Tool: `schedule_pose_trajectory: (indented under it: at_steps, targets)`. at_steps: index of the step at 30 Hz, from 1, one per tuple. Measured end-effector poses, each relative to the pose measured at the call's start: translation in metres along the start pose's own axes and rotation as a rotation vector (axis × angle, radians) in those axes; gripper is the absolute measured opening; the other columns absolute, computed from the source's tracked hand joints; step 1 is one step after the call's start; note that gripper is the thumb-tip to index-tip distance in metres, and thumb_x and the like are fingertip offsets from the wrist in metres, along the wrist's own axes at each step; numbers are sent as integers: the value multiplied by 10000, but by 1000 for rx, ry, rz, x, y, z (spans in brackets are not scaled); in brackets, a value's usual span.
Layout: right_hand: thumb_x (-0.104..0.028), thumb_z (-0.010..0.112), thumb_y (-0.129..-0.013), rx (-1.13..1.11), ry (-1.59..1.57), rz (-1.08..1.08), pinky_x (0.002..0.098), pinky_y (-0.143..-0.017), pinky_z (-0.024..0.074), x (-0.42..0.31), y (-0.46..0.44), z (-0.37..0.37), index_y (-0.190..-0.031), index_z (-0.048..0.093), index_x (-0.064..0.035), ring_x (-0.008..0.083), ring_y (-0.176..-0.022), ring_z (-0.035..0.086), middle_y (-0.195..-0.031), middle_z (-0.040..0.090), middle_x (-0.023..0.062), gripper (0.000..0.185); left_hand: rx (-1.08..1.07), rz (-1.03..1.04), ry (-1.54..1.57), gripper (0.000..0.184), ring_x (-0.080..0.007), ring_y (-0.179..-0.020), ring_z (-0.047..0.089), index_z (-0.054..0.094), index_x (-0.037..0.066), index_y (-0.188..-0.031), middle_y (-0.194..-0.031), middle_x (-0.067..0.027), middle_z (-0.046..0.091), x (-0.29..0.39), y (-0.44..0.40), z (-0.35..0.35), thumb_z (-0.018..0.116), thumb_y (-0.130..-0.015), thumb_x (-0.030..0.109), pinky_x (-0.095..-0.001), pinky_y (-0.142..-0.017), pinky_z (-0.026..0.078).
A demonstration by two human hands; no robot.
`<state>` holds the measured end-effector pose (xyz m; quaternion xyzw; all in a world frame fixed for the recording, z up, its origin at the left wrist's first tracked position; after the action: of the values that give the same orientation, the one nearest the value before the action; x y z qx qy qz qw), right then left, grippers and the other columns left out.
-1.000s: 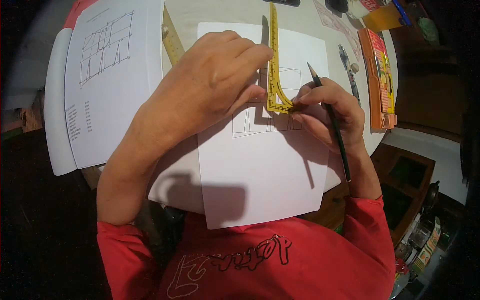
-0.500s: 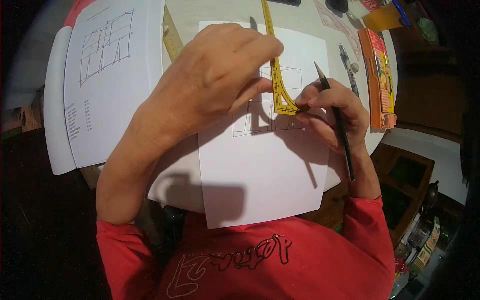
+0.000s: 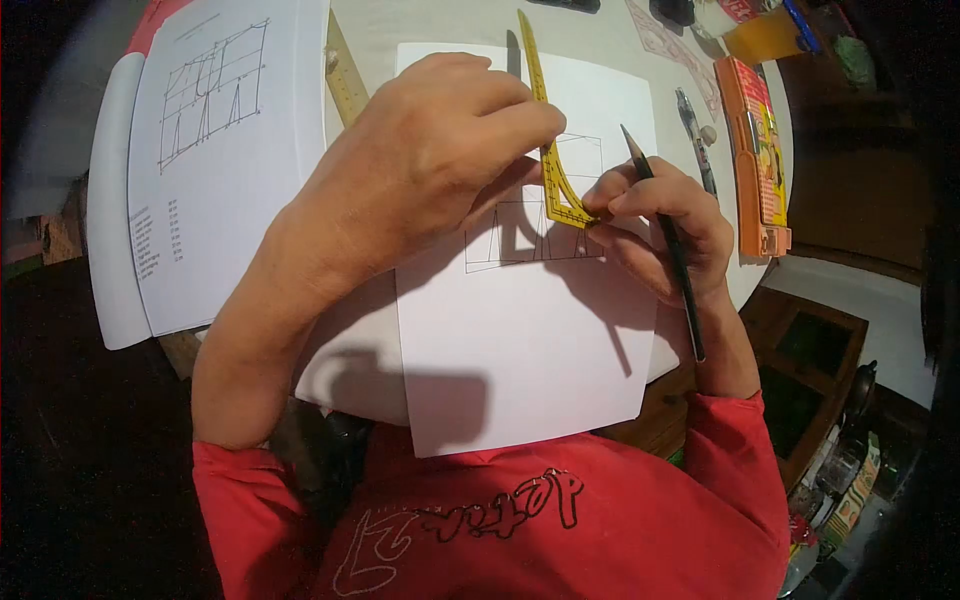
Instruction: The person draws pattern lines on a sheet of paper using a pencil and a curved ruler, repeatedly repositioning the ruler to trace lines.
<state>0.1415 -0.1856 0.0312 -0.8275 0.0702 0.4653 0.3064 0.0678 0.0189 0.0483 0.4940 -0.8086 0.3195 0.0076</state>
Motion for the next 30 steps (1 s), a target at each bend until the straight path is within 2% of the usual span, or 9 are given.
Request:
schedule_pose_trajectory:
  at_steps: [7, 12, 16, 21, 27, 30]
  targets:
    - [31, 858, -880, 9, -27, 21, 328, -848, 612, 2, 1, 1, -1209, 739, -63, 218, -919, 735, -1139, 800, 159, 362, -70, 27, -23, 263, -257, -1041, 710, 732, 58, -1173, -1124, -82, 753, -3, 0, 2, 807, -923, 97, -455, -1120, 554]
    - [34, 861, -871, 17, -49, 29, 329, -851, 616, 2, 0, 3, -1210, 737, -65, 222, -931, 746, -1132, 804, 159, 375, -27, 59, -38, 263, -224, -929, 728, 740, 61, -1159, -1042, -63, 774, 1, -1, -1, 815, -908, 69, -476, -1167, 536]
    - [32, 867, -861, 22, -60, 34, 331, -856, 618, 1, 1, 3, -1197, 739, -66, 223, -943, 751, -1129, 807, 158, 372, -26, 5, 63, 267, -202, -826, 729, 754, 66, -1138, -985, -45, 794, 2, 0, 2, 834, -885, 42, -476, -1198, 522]
    - [33, 871, -854, 2, -13, 50, 335, -853, 620, -1, -1, 3, -1179, 741, -67, 222, -948, 748, -1122, 810, 154, 364, 46, 2, 62, 280, -178, -773, 725, 767, 65, -1131, -970, -32, 807, 1, 0, 2, 852, -866, 29, -489, -1217, 516]
    - [56, 862, -843, 36, 8, -9, 337, -850, 620, -5, 0, 1, -1159, 742, -70, 223, -954, 742, -1141, 803, 155, 361, 215, 66, 141, 292, -174, -808, 746, 782, 63, -1143, -1003, -34, 814, 8, -2, -6, 854, -863, 23, -486, -1194, 545]
    - [81, 853, -824, 16, -75, 32, 337, -845, 618, -4, 2, 3, -1150, 742, -70, 226, -957, 737, -1156, 794, 159, 377, 98, -38, 368, 347, -177, -888, 761, 766, 50, -1214, -1058, -56, 807, 7, -2, -1, 825, -879, -15, -454, -1151, 575]
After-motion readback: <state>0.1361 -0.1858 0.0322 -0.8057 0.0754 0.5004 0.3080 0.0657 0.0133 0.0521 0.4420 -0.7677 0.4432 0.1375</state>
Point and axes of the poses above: each hand's wrist, its own y-axis away from the middle knuckle, its own z-axis out of the palm, x = y × z, the point moved 6 cm from there along -y, towards the middle knuckle
